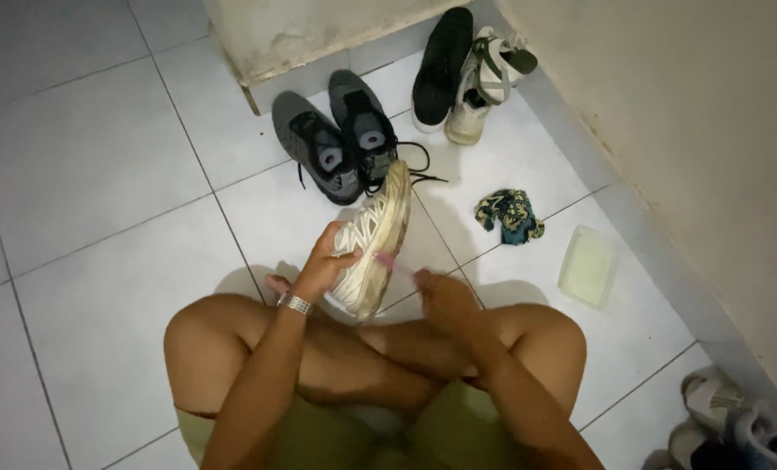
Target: Scrubbing the sole of a sneaker using a toothbrush and cleaning solution while sitting on the floor.
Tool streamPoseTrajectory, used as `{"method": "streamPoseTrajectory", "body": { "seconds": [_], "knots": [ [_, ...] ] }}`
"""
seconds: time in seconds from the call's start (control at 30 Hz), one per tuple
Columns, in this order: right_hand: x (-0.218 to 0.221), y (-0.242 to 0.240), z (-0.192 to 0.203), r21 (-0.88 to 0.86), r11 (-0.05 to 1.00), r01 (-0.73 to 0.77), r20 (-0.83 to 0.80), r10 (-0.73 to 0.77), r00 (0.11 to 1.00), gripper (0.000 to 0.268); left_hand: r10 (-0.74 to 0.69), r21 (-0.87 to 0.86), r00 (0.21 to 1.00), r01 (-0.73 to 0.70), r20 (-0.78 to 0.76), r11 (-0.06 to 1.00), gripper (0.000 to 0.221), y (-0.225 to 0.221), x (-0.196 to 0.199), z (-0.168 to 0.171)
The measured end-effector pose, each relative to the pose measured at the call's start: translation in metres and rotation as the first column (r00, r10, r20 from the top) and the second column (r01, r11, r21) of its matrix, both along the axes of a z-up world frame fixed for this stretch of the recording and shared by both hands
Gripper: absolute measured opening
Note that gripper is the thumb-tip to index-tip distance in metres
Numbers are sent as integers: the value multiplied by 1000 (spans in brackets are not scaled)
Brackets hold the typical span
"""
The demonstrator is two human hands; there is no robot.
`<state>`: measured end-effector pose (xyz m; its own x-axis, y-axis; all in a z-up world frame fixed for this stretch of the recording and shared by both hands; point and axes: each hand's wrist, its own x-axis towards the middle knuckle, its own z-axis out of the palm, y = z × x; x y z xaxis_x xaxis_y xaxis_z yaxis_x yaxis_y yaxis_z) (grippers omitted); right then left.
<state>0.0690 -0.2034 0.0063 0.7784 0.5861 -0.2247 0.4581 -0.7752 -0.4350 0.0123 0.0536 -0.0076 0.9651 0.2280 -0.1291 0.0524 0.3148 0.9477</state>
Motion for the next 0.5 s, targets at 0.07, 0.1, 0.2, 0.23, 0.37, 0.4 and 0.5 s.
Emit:
{"method": "streamPoseTrajectory", "body": {
  "seconds": [0.07,0.1,0.2,0.23,0.37,0.4,0.5],
  "knots": [
    [-20,-2,38,115,985,-126,-2,127,992,28,-12,27,1000,12,3,1000,51,6,2,-5],
    [-33,-4,55,223,942,-252,-2,259,966,25,-17,44,1000,17,-8,999,52,8,-1,-10],
    [-1,-12,6,143,969,-202,60,196,979,26,-42,97,999,43,-5,994,53,7,-2,-10],
    [5,-14,2,144,969,-200,57,194,979,26,-44,97,999,45,-7,994,53,6,0,-10],
    [-12,-6,36,102,993,-59,-98,69,993,28,-36,82,999,36,-7,996,49,7,2,-11],
    [-25,-1,57,114,980,-163,-156,180,971,28,-37,85,999,37,6,996,49,9,4,-11],
    [-15,-13,11,97,976,-193,-107,203,973,23,-56,123,998,54,18,991,53,3,1,4]
  ]
}}
